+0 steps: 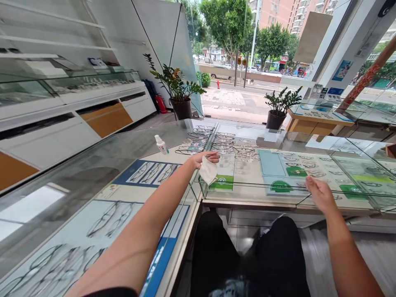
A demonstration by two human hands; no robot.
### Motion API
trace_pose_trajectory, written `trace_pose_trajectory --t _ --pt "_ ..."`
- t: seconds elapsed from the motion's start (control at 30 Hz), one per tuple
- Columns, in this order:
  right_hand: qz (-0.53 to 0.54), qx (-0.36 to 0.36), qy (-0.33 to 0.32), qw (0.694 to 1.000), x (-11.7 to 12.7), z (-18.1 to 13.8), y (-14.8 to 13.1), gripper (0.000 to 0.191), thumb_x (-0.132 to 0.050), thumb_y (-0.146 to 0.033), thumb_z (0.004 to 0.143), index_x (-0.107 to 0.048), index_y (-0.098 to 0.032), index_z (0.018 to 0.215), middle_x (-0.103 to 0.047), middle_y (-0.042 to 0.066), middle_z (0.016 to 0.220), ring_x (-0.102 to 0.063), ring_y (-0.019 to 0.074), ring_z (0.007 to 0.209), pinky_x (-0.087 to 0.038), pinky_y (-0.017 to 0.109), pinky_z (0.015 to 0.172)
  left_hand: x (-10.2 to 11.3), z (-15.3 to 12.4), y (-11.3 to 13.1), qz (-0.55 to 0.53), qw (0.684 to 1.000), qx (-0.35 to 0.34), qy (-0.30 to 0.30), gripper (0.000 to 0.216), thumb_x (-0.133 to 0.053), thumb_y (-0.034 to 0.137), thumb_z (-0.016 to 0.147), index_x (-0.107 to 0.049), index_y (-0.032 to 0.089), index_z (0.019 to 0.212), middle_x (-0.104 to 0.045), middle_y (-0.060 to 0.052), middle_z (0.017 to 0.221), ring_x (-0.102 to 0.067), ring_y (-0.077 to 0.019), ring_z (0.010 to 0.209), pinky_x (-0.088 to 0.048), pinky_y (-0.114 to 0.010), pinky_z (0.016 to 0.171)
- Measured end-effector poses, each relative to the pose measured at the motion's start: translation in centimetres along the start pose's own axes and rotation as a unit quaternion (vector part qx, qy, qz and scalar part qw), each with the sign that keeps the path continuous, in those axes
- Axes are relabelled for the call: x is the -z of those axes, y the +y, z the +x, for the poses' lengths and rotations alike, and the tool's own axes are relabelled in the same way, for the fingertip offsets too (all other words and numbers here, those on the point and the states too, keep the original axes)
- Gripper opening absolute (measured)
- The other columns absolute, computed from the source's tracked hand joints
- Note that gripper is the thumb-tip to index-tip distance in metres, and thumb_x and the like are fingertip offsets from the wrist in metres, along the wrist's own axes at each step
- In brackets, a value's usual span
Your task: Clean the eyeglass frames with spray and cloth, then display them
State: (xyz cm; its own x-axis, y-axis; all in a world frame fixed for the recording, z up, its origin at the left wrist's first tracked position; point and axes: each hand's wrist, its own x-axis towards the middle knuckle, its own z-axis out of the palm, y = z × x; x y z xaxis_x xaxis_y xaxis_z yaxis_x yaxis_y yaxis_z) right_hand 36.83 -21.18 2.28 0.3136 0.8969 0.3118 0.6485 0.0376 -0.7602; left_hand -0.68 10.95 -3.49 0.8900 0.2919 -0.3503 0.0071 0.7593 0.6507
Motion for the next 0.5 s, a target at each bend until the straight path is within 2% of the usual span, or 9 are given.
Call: trace_pose_trajectory --t 0.17,0.23,0.3,0.4,0.5 --pt "0.125 -0.121 -0.011 0.985 -2.5 -6.8 3.6 0.073 -0.051 -0.094 0.076 -0.037 -0.024 0.057 -0.031 -0.005 0.054 -0.027 0.0102 0.052 -0.025 0.028 0.049 -0.6 -0.2 0.3 -0.021 0.997 -0.047 0.054 0.047 -0.044 0.031 0.105 -0.025 0.025 0.063 -0.032 0.006 0.047 -0.037 -0.0109 0.032 -0.033 -0.021 0.035" --pt "0.202 -0.175 -0.008 0.964 -3.5 -9.0 4.8 0.071 -0.061 -0.090 0.072 -0.042 -0.023 0.060 -0.033 -0.007 0.056 -0.024 0.0085 0.050 -0.023 0.025 0.046 -1.0 -0.3 0.4 -0.025 0.995 -0.063 0.067 0.048 -0.047 0.031 0.105 -0.024 0.025 0.063 -0.033 0.006 0.047 -0.038 -0.0107 0.032 -0.034 -0.021 0.036" --pt "0.286 -0.241 0.012 0.927 -4.2 -10.7 6.0 0.064 -0.075 -0.079 0.070 -0.046 -0.022 0.064 -0.034 -0.008 0.058 -0.022 0.0067 0.049 -0.020 0.022 0.044 -1.4 -0.4 0.5 -0.029 0.994 -0.078 0.075 0.048 -0.048 0.032 0.105 -0.024 0.025 0.063 -0.034 0.006 0.047 -0.039 -0.0106 0.033 -0.035 -0.022 0.037" --pt "0.356 -0.304 0.069 0.881 -4.3 -11.9 7.8 0.054 -0.088 -0.060 0.068 -0.050 -0.022 0.067 -0.040 -0.008 0.058 -0.028 0.0063 0.048 -0.024 0.020 0.042 -1.8 -0.6 0.4 -0.037 0.991 -0.101 0.079 0.048 -0.046 0.032 0.106 -0.024 0.025 0.063 -0.035 0.005 0.046 -0.038 -0.0103 0.033 -0.035 -0.023 0.038" --pt "0.380 -0.334 0.127 0.853 -3.8 -11.5 9.9 0.042 -0.083 -0.051 0.078 -0.055 -0.021 0.072 -0.046 -0.006 0.060 -0.039 0.0082 0.049 -0.034 0.020 0.044 -1.9 -0.9 0.2 -0.046 0.988 -0.124 0.082 0.048 -0.046 0.030 0.106 -0.024 0.024 0.063 -0.035 0.005 0.045 -0.037 -0.0097 0.032 -0.035 -0.022 0.038"
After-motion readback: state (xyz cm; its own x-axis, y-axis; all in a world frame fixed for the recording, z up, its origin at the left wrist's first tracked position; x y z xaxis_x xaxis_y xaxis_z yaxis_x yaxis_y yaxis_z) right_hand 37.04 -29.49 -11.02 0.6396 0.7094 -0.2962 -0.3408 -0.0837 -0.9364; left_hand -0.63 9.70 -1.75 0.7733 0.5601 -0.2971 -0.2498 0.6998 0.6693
